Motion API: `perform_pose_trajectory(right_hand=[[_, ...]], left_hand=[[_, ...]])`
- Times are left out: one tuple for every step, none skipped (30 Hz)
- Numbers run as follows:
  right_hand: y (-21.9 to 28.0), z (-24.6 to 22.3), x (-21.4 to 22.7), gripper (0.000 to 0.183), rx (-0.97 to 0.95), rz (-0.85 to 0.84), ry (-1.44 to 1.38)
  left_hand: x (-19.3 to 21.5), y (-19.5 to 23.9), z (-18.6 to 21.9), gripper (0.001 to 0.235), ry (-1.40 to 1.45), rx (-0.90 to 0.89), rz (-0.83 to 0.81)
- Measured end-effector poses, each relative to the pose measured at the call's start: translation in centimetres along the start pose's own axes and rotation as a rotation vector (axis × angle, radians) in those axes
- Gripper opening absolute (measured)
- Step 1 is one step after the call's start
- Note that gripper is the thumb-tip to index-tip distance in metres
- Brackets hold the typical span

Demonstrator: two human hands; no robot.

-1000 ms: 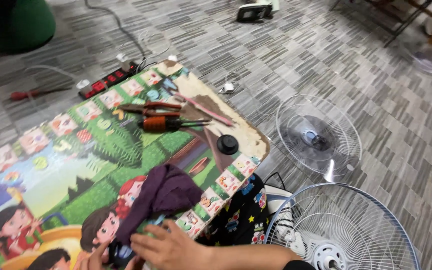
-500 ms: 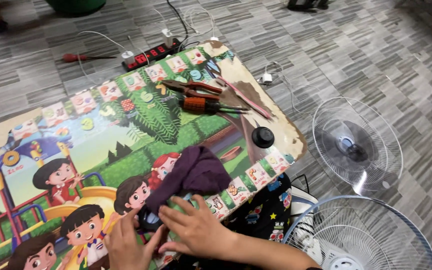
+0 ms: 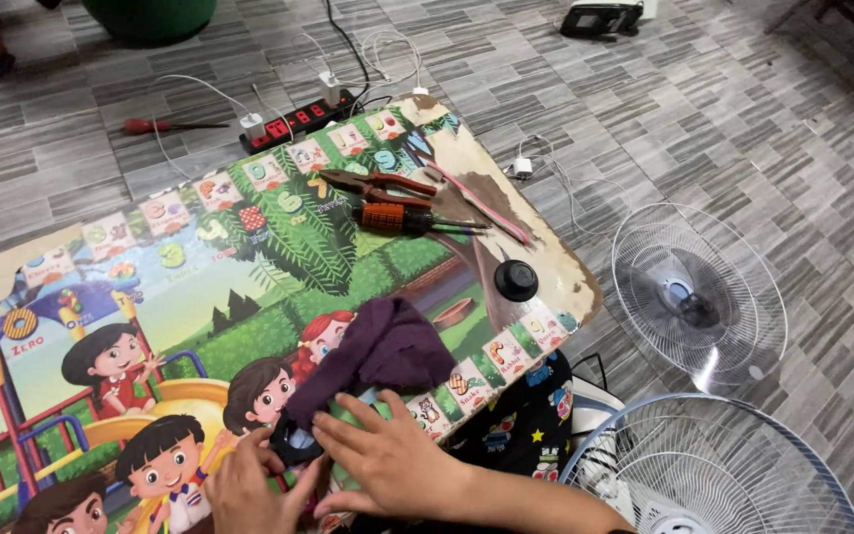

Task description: The person cleans a black circular fan part with a purple cloth on a colorful play mat, then wipes the fan cage and the blue outer ring. The person handles the fan parts and cloth by hand.

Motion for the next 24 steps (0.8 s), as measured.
perform_pose_trajectory(right_hand=[[-0.2,0.0,-0.2,0.074,-0.005,0.005,0.003],[-0.3,0.1,-0.3,0.074,0.001,0.013,0.02],[-0.5,0.2,-0.5,0.074,0.007,0.022,0.038],[-0.5,0.0,-0.2,0.074,0.007,0.023,0.042],[-0.5,-0.1,0.0,0.076,0.003,0.018,0.034],[-0.4,-0.3,0.1,0.078,-0.003,0.009,0.024],[-0.1,-0.4,0.3,0.078,-0.005,0.008,0.025],[0.2,-0.5,0.6,0.076,-0.006,0.008,0.015],[0.5,-0.6,0.9,0.075,-0.008,0.008,0.005],[0.6,-0.6,0.9,0.075,-0.009,0.005,0.007],[0.7,-0.6,0.9,0.074,-0.003,0.006,0.016],[0.9,-0.7,0.8,0.073,0.003,0.007,0.02],[0.7,-0.7,0.9,0.073,0.0,0.004,0.018],[0.4,-0.7,1.1,0.073,-0.01,0.018,-0.018],[0.0,-0.6,1.2,0.073,-0.02,0.031,-0.054],[-0.3,-0.6,1.1,0.073,-0.015,0.032,-0.058],[-0.7,-0.5,1.1,0.072,-0.013,0.043,-0.052],[-1.0,-0.5,1.1,0.071,-0.011,0.053,-0.047],[-1.1,-0.6,1.1,0.071,-0.007,0.053,-0.052],[-1.1,-0.6,1.0,0.072,-0.014,0.044,-0.049],[-1.3,-0.6,1.0,0.074,-0.02,0.035,-0.045],[-1.0,-0.8,0.8,0.074,-0.013,0.033,-0.048],[-0.6,-0.8,0.6,0.075,-0.021,0.026,-0.045],[-0.2,-0.8,0.3,0.077,-0.033,0.019,-0.042]], left_hand=[[0.1,0.0,0.1,0.084,0.001,-0.007,-0.002],[0.2,0.0,0.1,0.082,-0.008,0.013,0.021],[0.3,0.0,0.1,0.08,-0.017,0.033,0.045],[0.2,-0.1,0.1,0.08,-0.014,0.031,0.047],[0.3,-0.1,0.0,0.077,-0.005,0.042,0.07],[0.3,0.0,-0.1,0.074,0.004,0.055,0.088],[0.6,-0.1,0.2,0.074,0.005,0.054,0.087],[0.8,-0.3,0.5,0.075,0.007,0.061,0.078],[1.0,-0.4,0.8,0.076,0.009,0.067,0.069],[1.1,-0.6,0.9,0.076,0.012,0.069,0.068],[1.2,-0.8,1.2,0.074,0.022,0.051,0.065],[1.5,-0.9,1.4,0.073,0.028,0.034,0.06],[1.4,-0.7,1.3,0.073,0.027,0.036,0.057],[1.2,-0.6,1.1,0.075,-0.008,0.04,0.023],[1.0,-0.6,1.0,0.077,-0.044,0.045,-0.011],[1.3,-0.8,1.1,0.077,-0.048,0.047,-0.008],[1.4,-1.0,1.3,0.078,-0.009,0.054,-0.029],[1.5,-1.0,1.5,0.079,0.029,0.062,-0.051],[1.5,-0.9,1.4,0.079,0.024,0.066,-0.049],[1.2,-0.8,1.2,0.08,0.003,0.075,-0.066],[1.0,-0.8,1.0,0.081,-0.019,0.084,-0.083],[1.0,-0.8,1.1,0.081,-0.022,0.09,-0.078],[1.1,-0.9,1.1,0.079,-0.037,0.1,-0.056],[1.2,-0.9,1.2,0.077,-0.052,0.11,-0.038]])
Point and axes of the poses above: each hand's wrist, its own y-axis away from the middle knuckle, its own x-axis out of the back of the hand, z = x × y, the point moved 7 cm from there along -y, towards the middle knuckle, and after that the axes turned 9 degrees about z, right-handed, at the moved point
